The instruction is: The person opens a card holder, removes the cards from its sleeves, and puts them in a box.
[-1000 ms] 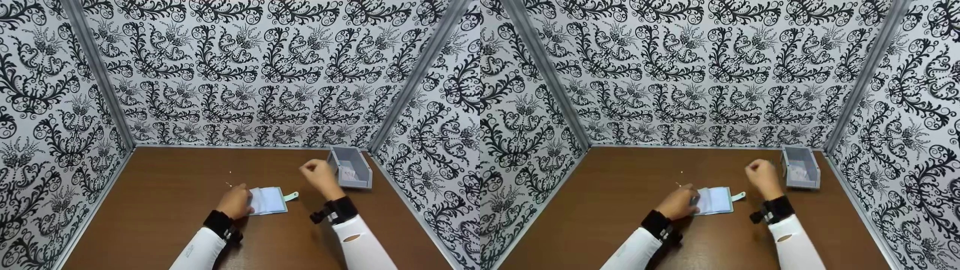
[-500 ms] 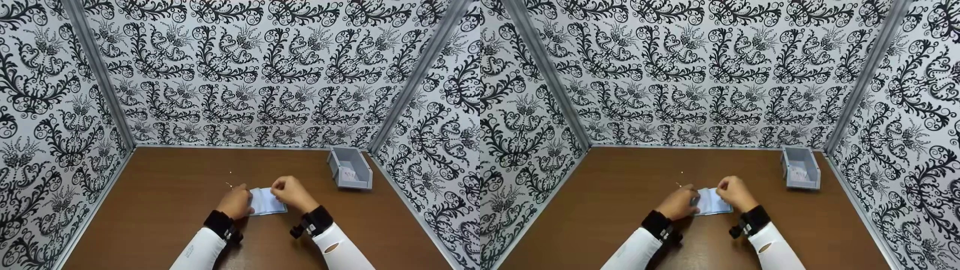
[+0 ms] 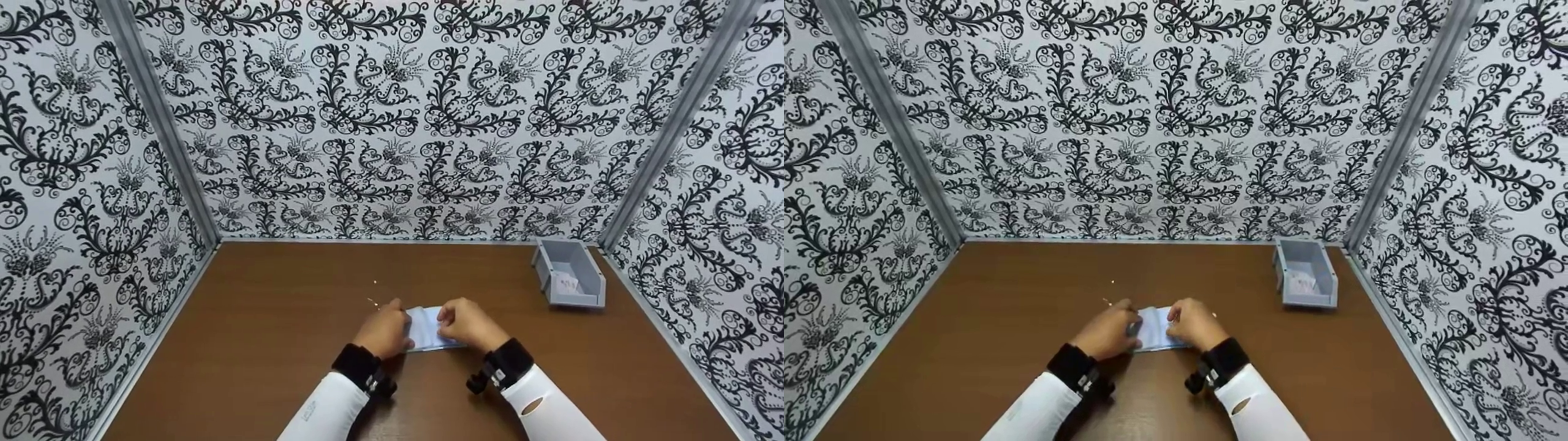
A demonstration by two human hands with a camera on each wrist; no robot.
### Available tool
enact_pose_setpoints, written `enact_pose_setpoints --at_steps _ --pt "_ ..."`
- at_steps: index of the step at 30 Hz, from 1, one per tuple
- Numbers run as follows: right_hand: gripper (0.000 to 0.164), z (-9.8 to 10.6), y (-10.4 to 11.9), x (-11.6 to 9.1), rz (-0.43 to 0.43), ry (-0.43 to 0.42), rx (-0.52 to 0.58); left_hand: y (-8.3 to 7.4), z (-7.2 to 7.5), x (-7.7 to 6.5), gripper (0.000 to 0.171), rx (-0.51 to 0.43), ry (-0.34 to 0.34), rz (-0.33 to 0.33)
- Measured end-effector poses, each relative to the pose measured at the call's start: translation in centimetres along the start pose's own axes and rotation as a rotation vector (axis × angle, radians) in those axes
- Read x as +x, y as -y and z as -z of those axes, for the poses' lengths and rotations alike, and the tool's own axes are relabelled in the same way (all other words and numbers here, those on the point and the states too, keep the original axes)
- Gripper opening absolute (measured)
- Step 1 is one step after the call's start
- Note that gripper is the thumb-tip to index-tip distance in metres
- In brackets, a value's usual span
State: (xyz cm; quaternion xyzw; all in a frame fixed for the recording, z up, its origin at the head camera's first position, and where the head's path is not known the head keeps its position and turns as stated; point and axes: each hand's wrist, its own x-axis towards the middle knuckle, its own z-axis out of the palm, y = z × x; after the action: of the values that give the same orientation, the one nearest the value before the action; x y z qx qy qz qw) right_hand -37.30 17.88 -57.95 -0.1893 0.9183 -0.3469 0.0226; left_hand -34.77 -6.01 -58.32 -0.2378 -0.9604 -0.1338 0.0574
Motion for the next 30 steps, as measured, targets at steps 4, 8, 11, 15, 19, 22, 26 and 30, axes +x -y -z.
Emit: enact_pose_setpoints --at_steps 4,8,11,15,19,22,26,30 --pt "0.019 -0.4 -0.1 0.1 0.000 -0.015 -0.002 0.2 -0.1 0.1 0.027 -0.020 0.003 0.006" --pt "0.021 -0.6 -0.4 0.1 -0.008 -0.023 0.008 0.1 -0.1 0.0 0.025 -0.038 0.010 0.001" --pt "0.021 -0.6 -0.5 0.1 0.011 -0.023 0.012 0.0 0.1 -0.1 0.019 -0.038 -0.002 -0.020" --pt "0.022 -0.5 -0.6 0.0 0.059 -0.032 -0.009 -0.1 0.3 -0.3 0.010 -0.023 -0.044 -0.073" --pt "0.021 -0.4 -0.6 0.0 0.082 -0.034 -0.018 -0.1 0.4 -0.4 0.010 -0.020 -0.081 -0.101" --pt "0.021 -0.4 -0.5 0.1 0.073 -0.032 -0.020 -0.1 0.4 -0.4 0.010 -0.028 -0.088 -0.098" --pt "0.019 -0.2 -0.4 0.0 0.051 -0.030 -0.029 -0.1 0.3 -0.3 0.011 -0.040 -0.081 -0.096" --pt "0.015 0.2 0.6 -0.6 0.066 -0.028 -0.083 -0.1 0.3 -0.2 0.013 -0.050 -0.067 -0.101"
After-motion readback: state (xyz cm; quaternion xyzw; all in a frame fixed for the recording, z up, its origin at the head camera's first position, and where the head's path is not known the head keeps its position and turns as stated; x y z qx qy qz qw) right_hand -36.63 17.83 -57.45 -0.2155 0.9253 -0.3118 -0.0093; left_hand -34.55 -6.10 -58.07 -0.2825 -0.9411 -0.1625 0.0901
